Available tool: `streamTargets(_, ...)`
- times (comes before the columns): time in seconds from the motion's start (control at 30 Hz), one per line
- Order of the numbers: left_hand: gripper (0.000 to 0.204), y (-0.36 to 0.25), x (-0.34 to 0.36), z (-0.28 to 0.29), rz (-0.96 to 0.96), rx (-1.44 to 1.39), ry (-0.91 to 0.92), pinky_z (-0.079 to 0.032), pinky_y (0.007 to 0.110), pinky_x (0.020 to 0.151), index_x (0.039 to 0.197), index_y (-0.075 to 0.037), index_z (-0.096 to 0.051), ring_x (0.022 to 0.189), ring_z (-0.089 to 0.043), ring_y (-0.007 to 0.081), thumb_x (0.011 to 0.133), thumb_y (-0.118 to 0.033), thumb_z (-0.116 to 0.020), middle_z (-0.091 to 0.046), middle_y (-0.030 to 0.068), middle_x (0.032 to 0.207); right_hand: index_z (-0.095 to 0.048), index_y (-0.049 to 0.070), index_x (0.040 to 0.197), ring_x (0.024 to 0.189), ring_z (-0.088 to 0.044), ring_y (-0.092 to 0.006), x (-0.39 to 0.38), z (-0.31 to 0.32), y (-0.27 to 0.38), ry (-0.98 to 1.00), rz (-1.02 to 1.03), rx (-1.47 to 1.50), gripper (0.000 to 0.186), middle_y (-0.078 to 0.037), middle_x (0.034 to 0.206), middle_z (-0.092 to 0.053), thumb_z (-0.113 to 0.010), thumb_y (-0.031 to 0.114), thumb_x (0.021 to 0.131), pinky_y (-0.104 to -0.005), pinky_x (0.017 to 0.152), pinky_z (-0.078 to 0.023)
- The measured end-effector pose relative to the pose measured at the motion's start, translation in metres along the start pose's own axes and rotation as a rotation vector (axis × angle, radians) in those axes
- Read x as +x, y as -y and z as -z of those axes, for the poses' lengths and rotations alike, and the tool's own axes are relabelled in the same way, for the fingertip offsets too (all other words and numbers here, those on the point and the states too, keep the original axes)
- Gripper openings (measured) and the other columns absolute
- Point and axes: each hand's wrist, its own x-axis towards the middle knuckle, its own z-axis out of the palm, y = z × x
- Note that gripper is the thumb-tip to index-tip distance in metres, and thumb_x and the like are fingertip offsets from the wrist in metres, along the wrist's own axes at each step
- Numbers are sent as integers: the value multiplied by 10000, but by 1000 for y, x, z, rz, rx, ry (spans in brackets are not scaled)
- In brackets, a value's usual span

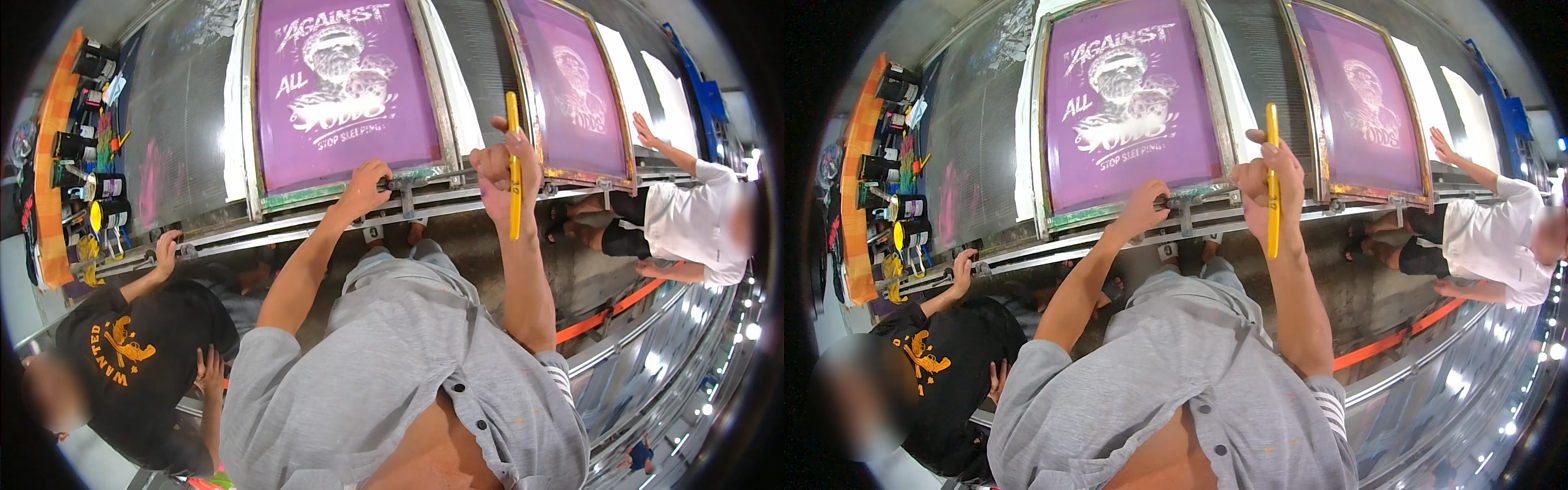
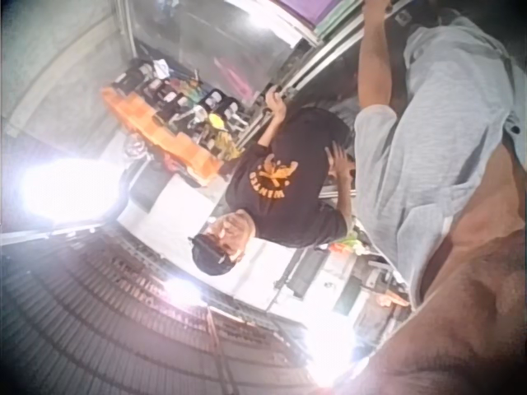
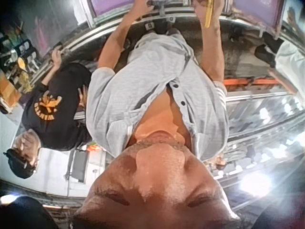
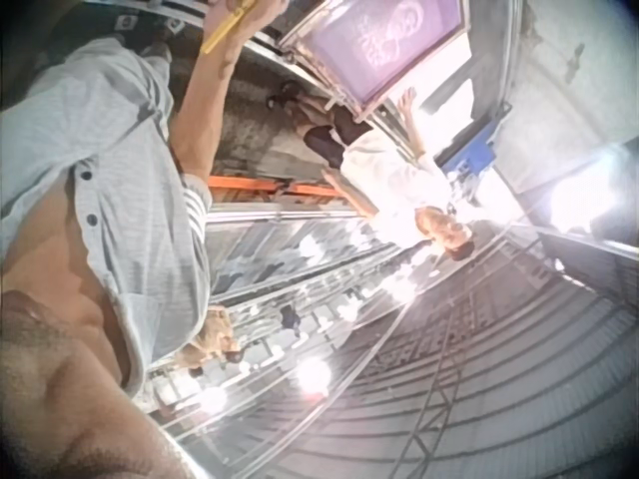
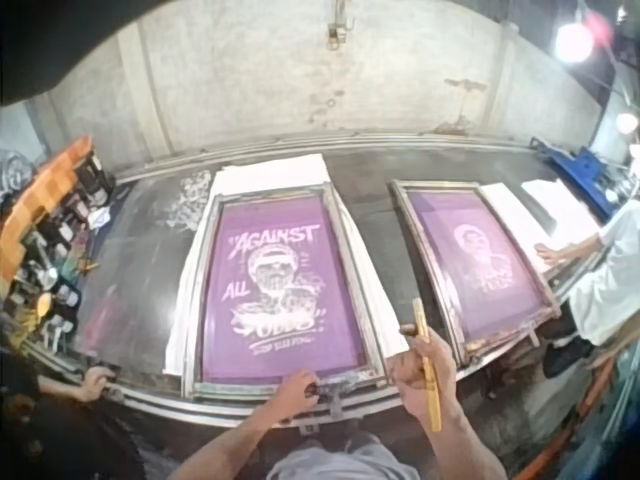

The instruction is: The person positions a white t-shirt on a printing table, retrieves a purple screen-printing frame, and aligns it over the shirt. They then use a squeegee to apply ink through the screen onto the fabric. The person repeats the alignment and squeegee action for a second shirt.

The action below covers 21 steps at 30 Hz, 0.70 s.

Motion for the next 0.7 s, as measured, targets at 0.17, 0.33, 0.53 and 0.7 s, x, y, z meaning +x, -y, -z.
streamTargets(0.17,319,-2,4,2,27,53,36,-427,449,907,958,-61,-565,1051,-544,321,695,-57,-746,-566,91,1046,-521,-125,1204,456,-323,-85,8,14,1,13,35,2,377,28,489,-354,-501,143,939,-308,695,-397)
streamTargets(0.33,334,-1,-13,23,116,-181,-237,-458,438,911,1021,-43,-626,1039,-560,331,736,-104,-788,-602,115,1099,-587,-143,1113,505,-463,-98,-8,-3,35,-1,-104,-457,418,9,551,-461,-540,72,758,-286,843,-479)
streamTargets(0.53,502,49,-109,111,989,602,-980,-425,534,920,1099,-7,-653,1072,-546,388,857,-441,-728,-614,191,1138,-616,21,1278,879,-681,-206,-62,24,130,58,-224,-1527,311,-126,1106,-680,-560,109,985,-286,786,-511)
streamTargets(0.7,681,86,-155,139,1229,392,-557,-347,609,982,1078,-11,-691,1123,-554,455,927,-645,-492,-679,232,1097,-619,5,1164,505,-441,-83,-69,87,115,-318,-45,-415,414,-55,742,-572,-435,360,1054,-225,460,-343)
